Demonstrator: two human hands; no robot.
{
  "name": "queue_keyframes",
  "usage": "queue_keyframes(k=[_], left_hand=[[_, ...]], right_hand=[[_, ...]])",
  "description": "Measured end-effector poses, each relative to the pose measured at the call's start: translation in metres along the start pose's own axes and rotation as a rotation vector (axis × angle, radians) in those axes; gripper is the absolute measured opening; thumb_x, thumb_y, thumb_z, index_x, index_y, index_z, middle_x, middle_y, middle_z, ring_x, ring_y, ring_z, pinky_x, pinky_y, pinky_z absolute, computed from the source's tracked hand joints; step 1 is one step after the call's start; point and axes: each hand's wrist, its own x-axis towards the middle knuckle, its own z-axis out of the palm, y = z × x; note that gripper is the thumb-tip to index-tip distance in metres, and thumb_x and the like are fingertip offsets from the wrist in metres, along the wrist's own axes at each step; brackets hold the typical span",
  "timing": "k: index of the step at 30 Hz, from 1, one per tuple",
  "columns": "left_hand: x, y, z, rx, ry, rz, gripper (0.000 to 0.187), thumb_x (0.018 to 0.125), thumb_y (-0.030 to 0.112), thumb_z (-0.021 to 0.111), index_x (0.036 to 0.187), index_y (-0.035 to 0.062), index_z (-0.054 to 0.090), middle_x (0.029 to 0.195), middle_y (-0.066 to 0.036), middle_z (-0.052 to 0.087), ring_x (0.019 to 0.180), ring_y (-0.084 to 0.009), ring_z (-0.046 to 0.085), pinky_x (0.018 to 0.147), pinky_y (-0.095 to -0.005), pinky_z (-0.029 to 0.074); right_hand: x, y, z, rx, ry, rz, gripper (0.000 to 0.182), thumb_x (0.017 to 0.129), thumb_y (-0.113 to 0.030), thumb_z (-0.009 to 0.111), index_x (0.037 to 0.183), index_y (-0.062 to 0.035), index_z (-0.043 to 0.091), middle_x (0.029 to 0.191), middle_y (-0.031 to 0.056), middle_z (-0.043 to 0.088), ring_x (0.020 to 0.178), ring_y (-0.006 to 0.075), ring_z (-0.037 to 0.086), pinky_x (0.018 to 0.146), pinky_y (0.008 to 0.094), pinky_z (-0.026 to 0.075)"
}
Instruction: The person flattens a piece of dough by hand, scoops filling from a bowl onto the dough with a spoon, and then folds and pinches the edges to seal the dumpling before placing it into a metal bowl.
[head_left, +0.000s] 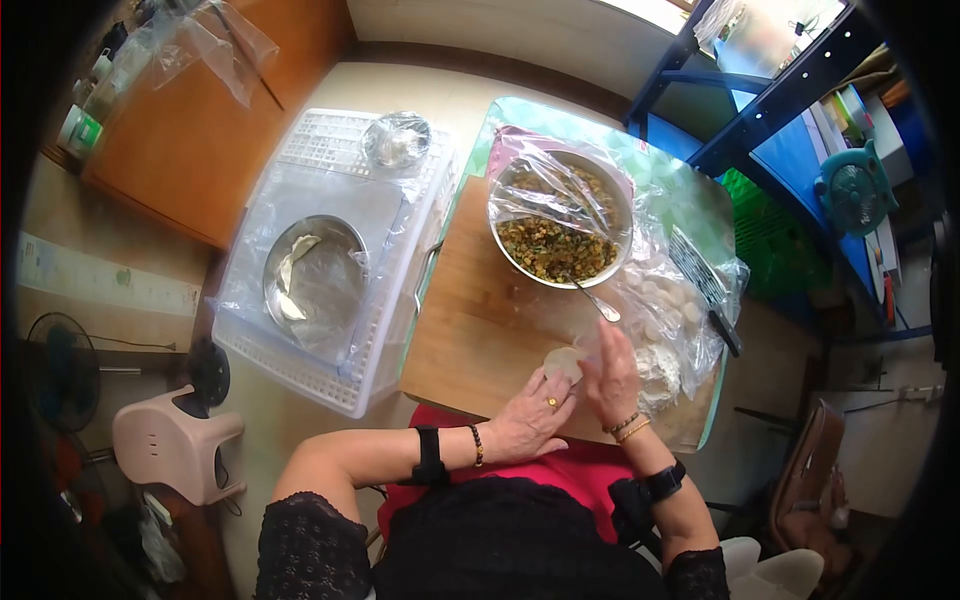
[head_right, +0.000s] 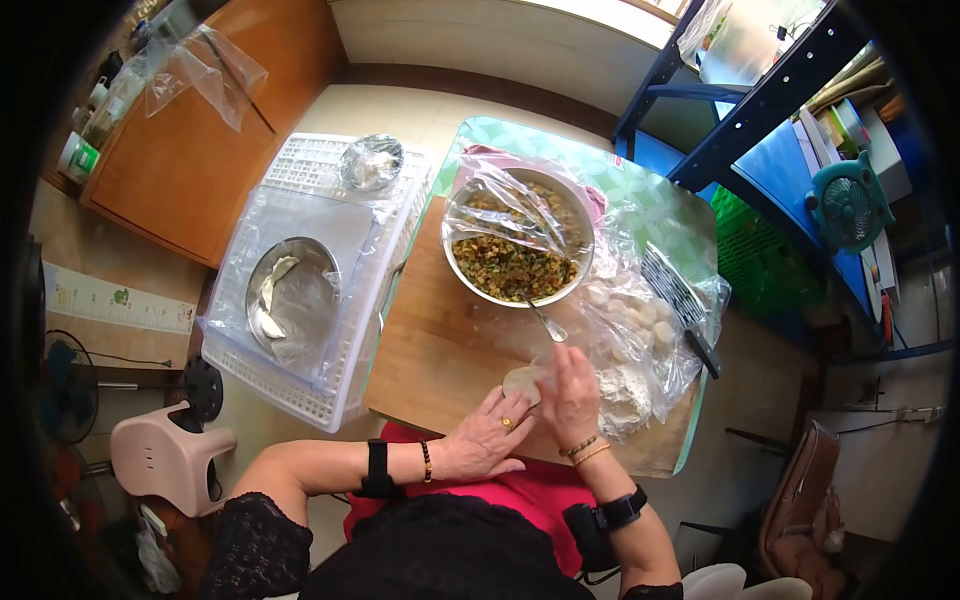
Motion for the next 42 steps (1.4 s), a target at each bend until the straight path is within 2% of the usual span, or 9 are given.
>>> queue_keyframes(k=[4, 8, 12, 18, 23, 26, 32, 40, 42], left_hand=[[-0.006, -0.004, -0.001, 0.033, -0.134, 0.039, 0.068, 0.086, 0.049, 0.059, 0.128, -0.0051, 0.051, 0.135, -0.027, 0.043, 0.135, -0.0411, 0.032, 0.114, -0.0542, 0.022], [-0.008, -0.007, 0.003, -0.012, -0.039, 0.054, 0.069, 0.086, 0.049, 0.059, 0.127, -0.0058, 0.051, 0.135, -0.027, 0.043, 0.134, -0.0412, 0.033, 0.114, -0.0545, 0.022], [-0.008, -0.004, -0.004, 0.037, -0.054, 0.008, 0.069, 0.086, 0.049, 0.059, 0.128, -0.0054, 0.051, 0.134, -0.026, 0.043, 0.135, -0.0408, 0.032, 0.114, -0.0544, 0.022], [-0.014, -0.004, -0.009, -0.005, -0.181, -0.024, 0.070, 0.086, 0.049, 0.059, 0.129, -0.0051, 0.049, 0.135, -0.026, 0.043, 0.137, -0.0396, 0.030, 0.114, -0.0552, 0.022], [-0.018, -0.009, -0.002, 0.007, -0.046, 0.000, 0.068, 0.086, 0.049, 0.060, 0.128, -0.0047, 0.050, 0.136, -0.024, 0.043, 0.137, -0.0381, 0.031, 0.114, -0.0553, 0.021], [-0.016, -0.006, -0.014, 0.023, -0.070, -0.038, 0.068, 0.087, 0.049, 0.059, 0.127, -0.0047, 0.050, 0.135, -0.025, 0.043, 0.136, -0.0391, 0.033, 0.114, -0.0548, 0.022], [-0.023, -0.010, -0.008, 0.038, -0.230, -0.037, 0.068, 0.087, 0.050, 0.058, 0.127, -0.0047, 0.050, 0.136, -0.025, 0.043, 0.136, -0.0395, 0.033, 0.114, -0.0564, 0.021], [-0.012, -0.012, -0.015, 0.033, -0.084, -0.141, 0.069, 0.085, 0.049, 0.061, 0.128, -0.0047, 0.049, 0.133, -0.025, 0.043, 0.132, -0.0387, 0.034, 0.114, -0.0557, 0.020], [-0.009, -0.010, -0.013, 0.007, -0.106, -0.225, 0.070, 0.084, 0.048, 0.063, 0.128, -0.0048, 0.049, 0.131, -0.025, 0.043, 0.131, -0.0391, 0.035, 0.113, -0.0555, 0.021]], right_hand=[[-0.017, -0.028, 0.015, -0.176, -0.119, -0.115, 0.066, 0.080, -0.022, 0.069, 0.139, -0.0064, 0.043, 0.126, 0.0209, 0.051, 0.114, 0.0361, 0.050, 0.094, 0.0455, 0.039], [0.014, -0.008, 0.014, -0.146, -0.138, 0.155, 0.068, 0.082, -0.031, 0.068, 0.140, -0.0056, 0.041, 0.123, 0.0210, 0.051, 0.115, 0.0352, 0.050, 0.093, 0.0452, 0.038], [0.021, 0.011, 0.014, 0.079, 0.073, 0.069, 0.067, 0.084, -0.027, 0.066, 0.141, -0.0044, 0.040, 0.125, 0.0218, 0.051, 0.115, 0.0356, 0.050, 0.092, 0.0456, 0.039], [-0.010, -0.042, 0.020, -0.145, -0.119, -0.111, 0.067, 0.083, -0.024, 0.068, 0.141, -0.0040, 0.040, 0.122, 0.0213, 0.053, 0.113, 0.0351, 0.051, 0.092, 0.0445, 0.039], [0.025, -0.016, 0.019, -0.100, -0.085, 0.200, 0.066, 0.079, -0.026, 0.071, 0.133, 0.0000, 0.045, 0.112, 0.0203, 0.054, 0.104, 0.0367, 0.052, 0.089, 0.0456, 0.040], [0.021, 0.001, 0.022, 0.068, 0.033, 0.150, 0.064, 0.079, -0.020, 0.072, 0.133, 0.0001, 0.045, 0.112, 0.0201, 0.054, 0.102, 0.0378, 0.053, 0.087, 0.0459, 0.042], [-0.004, -0.045, 0.021, -0.091, -0.139, -0.125, 0.071, 0.075, -0.020, 0.074, 0.136, -0.0019, 0.044, 0.119, 0.0198, 0.055, 0.108, 0.0371, 0.053, 0.093, 0.0465, 0.040], [0.026, 0.009, 0.045, -0.003, -0.009, 0.292, 0.074, 0.075, -0.033, 0.077, 0.135, -0.0042, 0.046, 0.105, 0.0181, 0.058, 0.101, 0.0346, 0.054, 0.086, 0.0454, 0.041], [0.020, 0.015, 0.038, 0.420, 0.099, 0.488, 0.076, 0.077, -0.028, 0.077, 0.140, -0.0052, 0.041, 0.105, 0.0188, 0.059, 0.100, 0.0344, 0.055, 0.086, 0.0433, 0.044]])
